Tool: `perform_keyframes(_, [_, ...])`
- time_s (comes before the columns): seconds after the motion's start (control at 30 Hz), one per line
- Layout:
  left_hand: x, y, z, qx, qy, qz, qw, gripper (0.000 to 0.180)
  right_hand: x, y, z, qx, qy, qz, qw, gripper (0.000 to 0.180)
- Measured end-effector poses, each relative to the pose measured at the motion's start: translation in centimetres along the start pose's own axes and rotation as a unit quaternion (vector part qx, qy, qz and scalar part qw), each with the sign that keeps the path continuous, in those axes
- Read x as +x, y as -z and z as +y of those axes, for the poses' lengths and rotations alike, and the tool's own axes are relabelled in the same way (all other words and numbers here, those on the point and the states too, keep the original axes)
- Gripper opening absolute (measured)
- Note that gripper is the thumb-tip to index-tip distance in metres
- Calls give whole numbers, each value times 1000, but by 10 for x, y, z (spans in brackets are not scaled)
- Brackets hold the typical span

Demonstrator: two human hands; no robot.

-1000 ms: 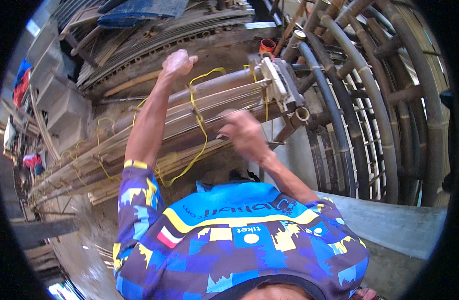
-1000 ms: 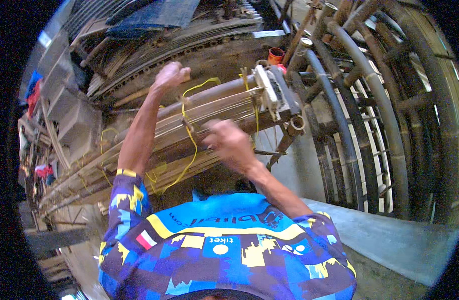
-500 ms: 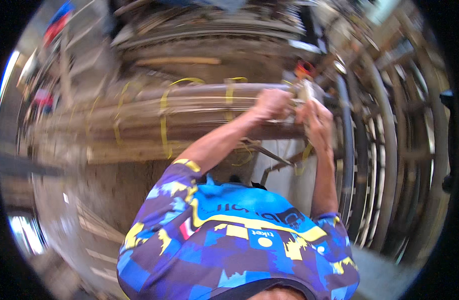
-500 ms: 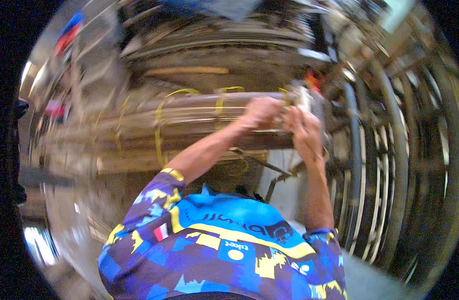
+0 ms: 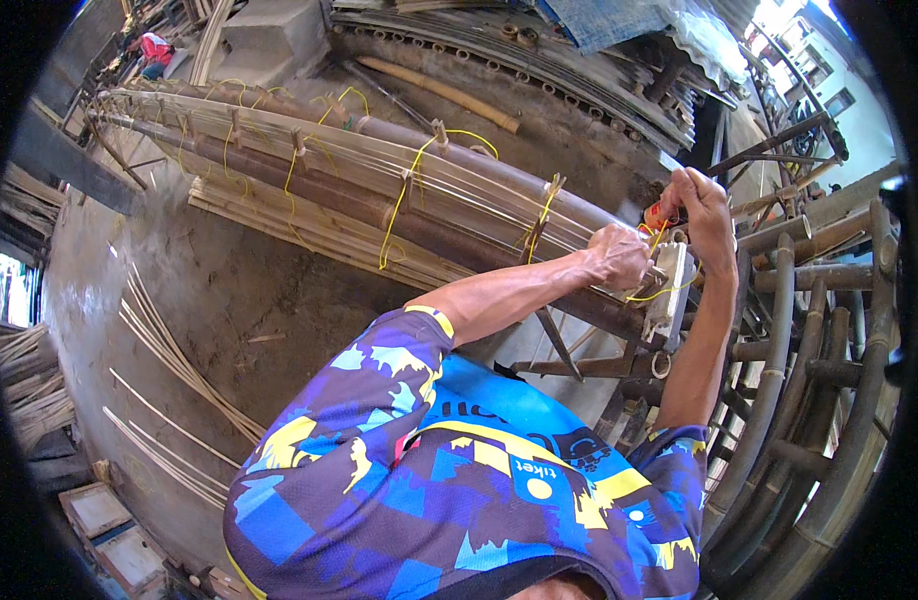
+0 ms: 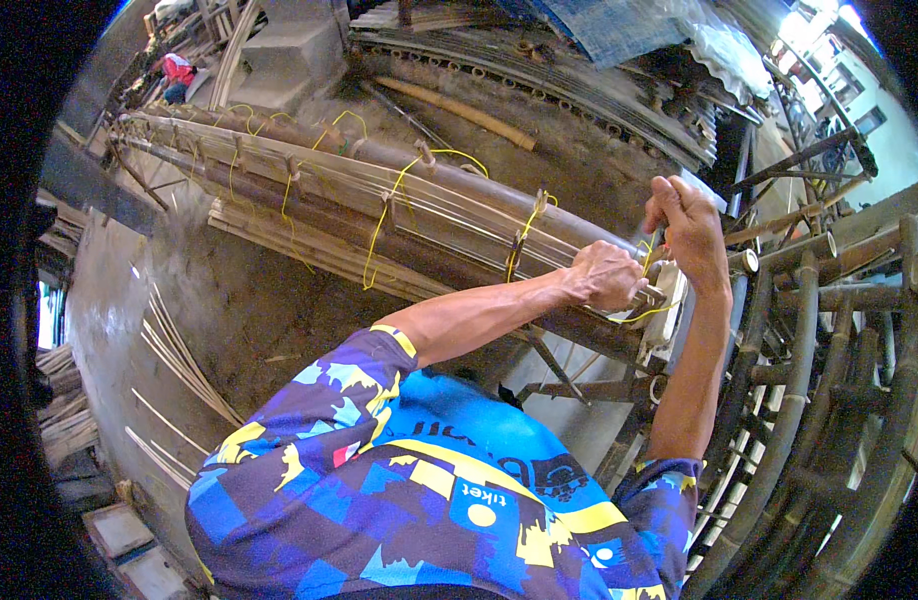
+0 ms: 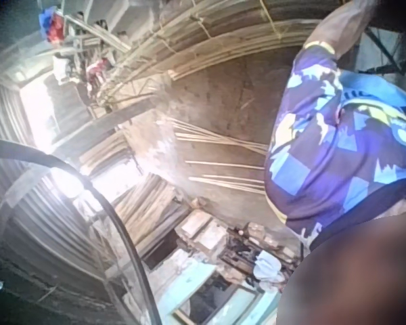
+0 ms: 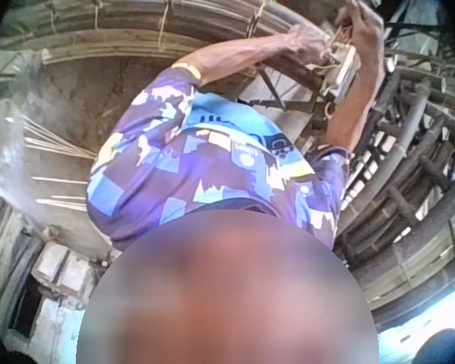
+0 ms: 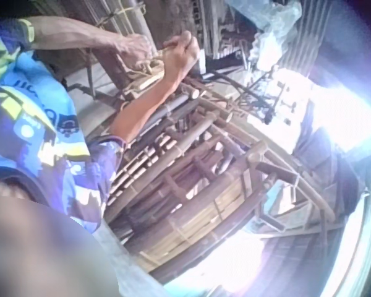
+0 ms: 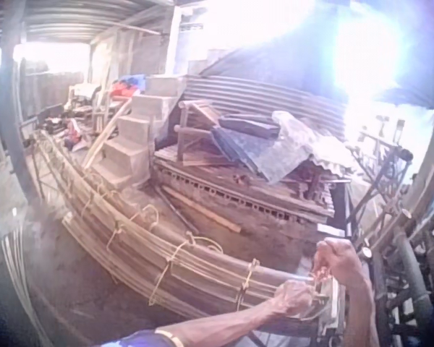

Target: The person ties thin bamboo strips to a horizontal frame using yellow string, then adds additional strips to the assembly. The person works by hand, repeatedly wrapping and knotting the string around the frame and strips.

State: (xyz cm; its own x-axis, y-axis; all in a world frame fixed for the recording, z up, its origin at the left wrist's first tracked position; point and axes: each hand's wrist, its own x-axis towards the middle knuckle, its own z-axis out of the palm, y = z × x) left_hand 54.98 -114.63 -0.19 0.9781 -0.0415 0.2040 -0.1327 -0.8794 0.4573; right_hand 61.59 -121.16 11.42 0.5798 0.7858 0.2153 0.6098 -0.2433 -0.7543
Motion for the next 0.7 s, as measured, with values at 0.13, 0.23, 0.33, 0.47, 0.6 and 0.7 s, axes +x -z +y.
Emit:
perform_keyframes(0.13, [1,-6,-6,11,-15,2,1000,36,13,15,-2,-18,0,6,1000,33])
perform_keyframes(0.23, [2,-8,-12,-53,-28,36,998,28,43,20,28,131,147,129,972,33])
perform_keyframes(0.33, [8,-5,-12,22,-4,-31,999,24,62,19,88,-201,-83,-116,969,35])
perform_keyframes(0.47, [13,0,-3,-9,61,-30,998,29,53,2,134,-236,-91,-309,917,31])
perform_keyframes(0.6, [9,5,3,-6,87,-52,995,34,-13,18,83,457,-111,-69,880,22])
perform_keyframes(0.7, [20,11,-1,-4,66,-47,997,30,-84,2,44,37,69,-81,994,22])
